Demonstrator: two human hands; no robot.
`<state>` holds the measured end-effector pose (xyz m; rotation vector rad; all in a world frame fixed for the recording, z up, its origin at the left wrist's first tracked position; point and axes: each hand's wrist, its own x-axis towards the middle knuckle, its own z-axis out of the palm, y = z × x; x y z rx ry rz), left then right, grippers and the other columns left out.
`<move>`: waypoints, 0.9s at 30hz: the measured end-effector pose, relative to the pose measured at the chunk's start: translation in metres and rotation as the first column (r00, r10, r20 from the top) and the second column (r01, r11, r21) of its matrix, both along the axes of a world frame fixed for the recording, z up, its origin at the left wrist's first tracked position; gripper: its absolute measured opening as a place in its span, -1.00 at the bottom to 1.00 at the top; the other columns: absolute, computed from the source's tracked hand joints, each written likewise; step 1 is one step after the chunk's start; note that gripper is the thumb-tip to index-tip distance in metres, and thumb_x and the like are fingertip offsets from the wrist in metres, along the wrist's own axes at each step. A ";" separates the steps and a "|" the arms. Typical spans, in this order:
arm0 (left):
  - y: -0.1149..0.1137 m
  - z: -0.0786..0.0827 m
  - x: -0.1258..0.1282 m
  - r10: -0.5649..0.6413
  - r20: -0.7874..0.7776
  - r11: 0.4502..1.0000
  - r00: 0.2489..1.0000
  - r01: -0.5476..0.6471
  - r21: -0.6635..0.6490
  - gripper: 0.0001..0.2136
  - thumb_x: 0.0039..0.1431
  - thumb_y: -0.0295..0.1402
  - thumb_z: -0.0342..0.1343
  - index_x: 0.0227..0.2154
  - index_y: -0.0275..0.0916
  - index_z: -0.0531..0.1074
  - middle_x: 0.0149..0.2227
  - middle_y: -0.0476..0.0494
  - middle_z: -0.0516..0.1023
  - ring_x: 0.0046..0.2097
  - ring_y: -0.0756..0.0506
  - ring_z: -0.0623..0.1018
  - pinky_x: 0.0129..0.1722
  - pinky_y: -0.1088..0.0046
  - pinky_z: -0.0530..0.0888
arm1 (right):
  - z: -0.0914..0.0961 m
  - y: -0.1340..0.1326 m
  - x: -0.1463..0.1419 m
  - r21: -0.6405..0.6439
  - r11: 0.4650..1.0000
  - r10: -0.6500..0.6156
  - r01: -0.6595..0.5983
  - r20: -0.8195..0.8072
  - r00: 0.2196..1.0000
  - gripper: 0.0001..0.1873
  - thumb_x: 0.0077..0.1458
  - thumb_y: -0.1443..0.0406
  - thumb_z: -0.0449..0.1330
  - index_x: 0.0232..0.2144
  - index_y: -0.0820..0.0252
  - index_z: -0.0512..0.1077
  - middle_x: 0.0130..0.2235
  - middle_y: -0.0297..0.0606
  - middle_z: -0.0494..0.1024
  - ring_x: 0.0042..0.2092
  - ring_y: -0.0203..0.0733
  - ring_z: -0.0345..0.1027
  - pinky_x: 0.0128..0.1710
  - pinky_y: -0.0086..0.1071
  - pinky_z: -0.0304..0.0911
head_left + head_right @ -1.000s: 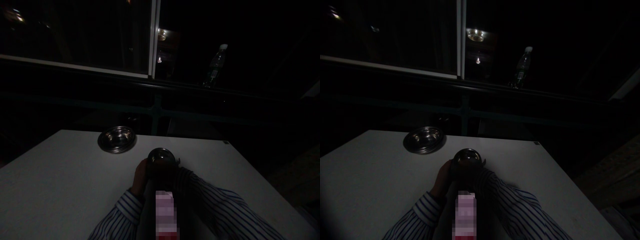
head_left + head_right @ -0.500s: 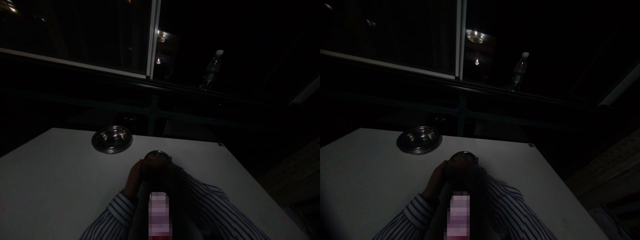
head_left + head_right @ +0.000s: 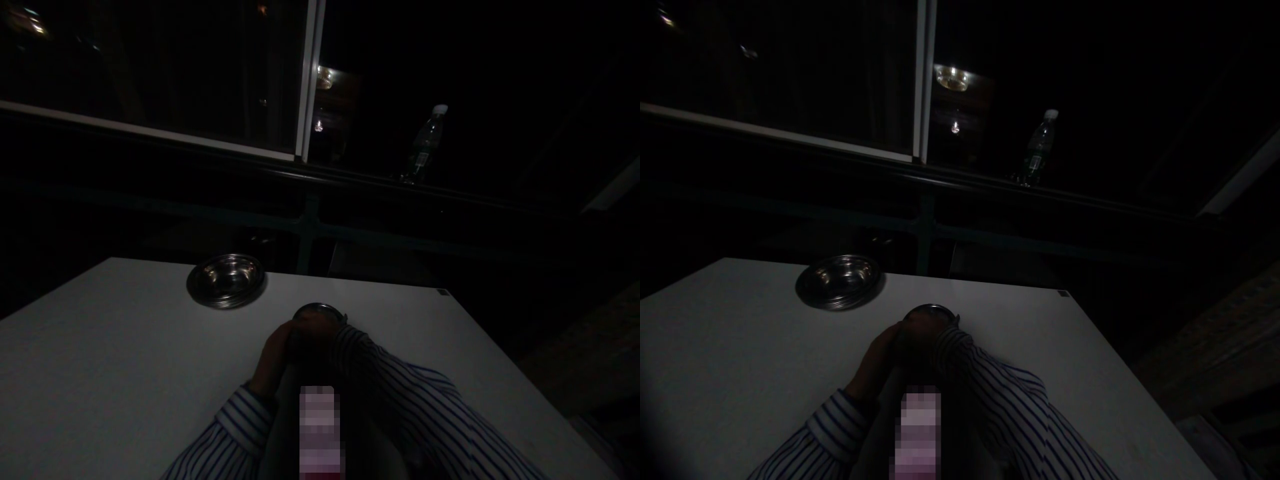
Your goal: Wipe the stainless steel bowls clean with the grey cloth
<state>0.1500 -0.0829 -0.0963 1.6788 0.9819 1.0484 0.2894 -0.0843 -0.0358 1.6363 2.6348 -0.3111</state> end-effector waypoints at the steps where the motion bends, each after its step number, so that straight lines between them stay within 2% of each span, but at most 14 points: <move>1: 0.000 -0.001 0.001 0.006 0.006 1.000 1.000 -0.006 -0.010 -0.70 0.03 -0.36 -0.11 -0.26 -0.27 0.47 -0.10 -0.21 0.54 -0.06 -0.16 0.48 0.05 0.21 0.31 | 0.004 0.000 -0.001 -0.007 1.000 0.002 -0.002 0.014 1.000 -0.69 0.10 0.40 0.08 -0.09 0.28 0.41 -0.04 -0.12 0.44 -0.02 -0.11 0.30 -0.04 -0.43 0.17; 4: 0.000 -0.001 0.003 0.017 0.084 0.996 0.996 -0.010 -0.093 -0.68 0.07 -0.31 -0.13 -0.23 -0.27 0.47 -0.13 -0.21 0.56 -0.08 -0.17 0.50 -0.03 0.22 0.38 | 0.014 -0.001 -0.004 -0.012 1.000 -0.016 0.017 0.047 0.999 -0.61 0.12 0.39 0.02 0.02 0.28 0.32 0.02 -0.07 0.39 0.02 -0.08 0.26 -0.03 -0.38 0.16; 6: -0.001 0.001 0.004 0.001 0.150 0.991 0.989 0.019 -0.131 -0.68 0.08 -0.29 -0.13 -0.25 -0.27 0.47 -0.15 -0.21 0.57 -0.10 -0.18 0.51 -0.06 0.22 0.40 | 0.018 -0.002 -0.005 -0.011 0.999 -0.041 0.041 0.062 0.997 -0.62 0.13 0.39 -0.01 0.01 0.30 0.33 0.01 -0.05 0.39 0.01 -0.08 0.27 -0.03 -0.37 0.16; 10: -0.003 0.010 0.003 -0.020 0.172 0.995 0.985 0.036 -0.094 -0.78 -0.05 -0.32 0.01 -0.36 -0.21 0.51 -0.18 -0.16 0.58 -0.10 -0.21 0.50 0.00 0.19 0.35 | 0.020 -0.003 -0.004 -0.020 0.999 -0.029 0.031 0.081 0.996 -0.65 0.14 0.38 -0.03 -0.03 0.29 0.35 -0.01 -0.08 0.40 -0.03 -0.14 0.30 -0.07 -0.40 0.18; 13: -0.005 0.012 0.003 -0.010 0.222 0.982 0.975 0.051 -0.183 -0.76 -0.03 -0.30 0.00 -0.35 -0.22 0.51 -0.20 -0.16 0.59 -0.12 -0.21 0.51 -0.04 0.20 0.38 | 0.019 0.000 0.000 -0.029 1.000 0.012 -0.009 0.091 0.996 -0.67 0.16 0.32 -0.03 -0.04 0.20 0.35 -0.01 -0.13 0.41 -0.03 -0.18 0.29 -0.08 -0.41 0.19; 16: -0.006 0.010 0.005 -0.016 0.317 0.943 0.948 0.120 -0.311 -0.73 -0.02 -0.28 0.02 -0.28 -0.28 0.48 -0.21 -0.19 0.59 -0.13 -0.20 0.52 -0.09 0.22 0.41 | 0.019 0.004 0.003 -0.021 1.000 0.003 0.000 0.124 0.992 -0.67 0.17 0.25 -0.06 -0.04 0.08 0.34 -0.04 -0.15 0.41 -0.07 -0.10 0.33 -0.15 -0.28 0.26; 20: -0.008 0.008 0.005 -0.014 0.358 0.910 0.934 0.161 -0.382 -0.66 -0.05 -0.27 0.07 -0.21 -0.34 0.46 -0.18 -0.23 0.58 -0.12 -0.21 0.52 -0.10 0.23 0.41 | 0.023 0.009 0.004 -0.007 0.997 -0.072 0.075 0.190 0.979 -0.67 0.15 0.20 -0.07 -0.06 0.00 0.32 -0.10 -0.13 0.41 -0.15 0.03 0.38 -0.29 -0.12 0.31; 27: -0.012 0.015 0.004 -0.050 0.455 0.883 0.889 0.252 -0.396 -0.59 -0.02 -0.29 0.10 -0.08 -0.33 0.40 -0.08 -0.24 0.53 -0.05 -0.23 0.49 -0.04 0.19 0.38 | 0.041 0.018 0.006 -0.026 0.983 -0.168 0.183 0.284 0.944 -0.65 0.14 0.34 -0.08 -0.08 0.21 0.37 -0.08 0.00 0.38 -0.07 0.07 0.34 -0.21 -0.12 0.29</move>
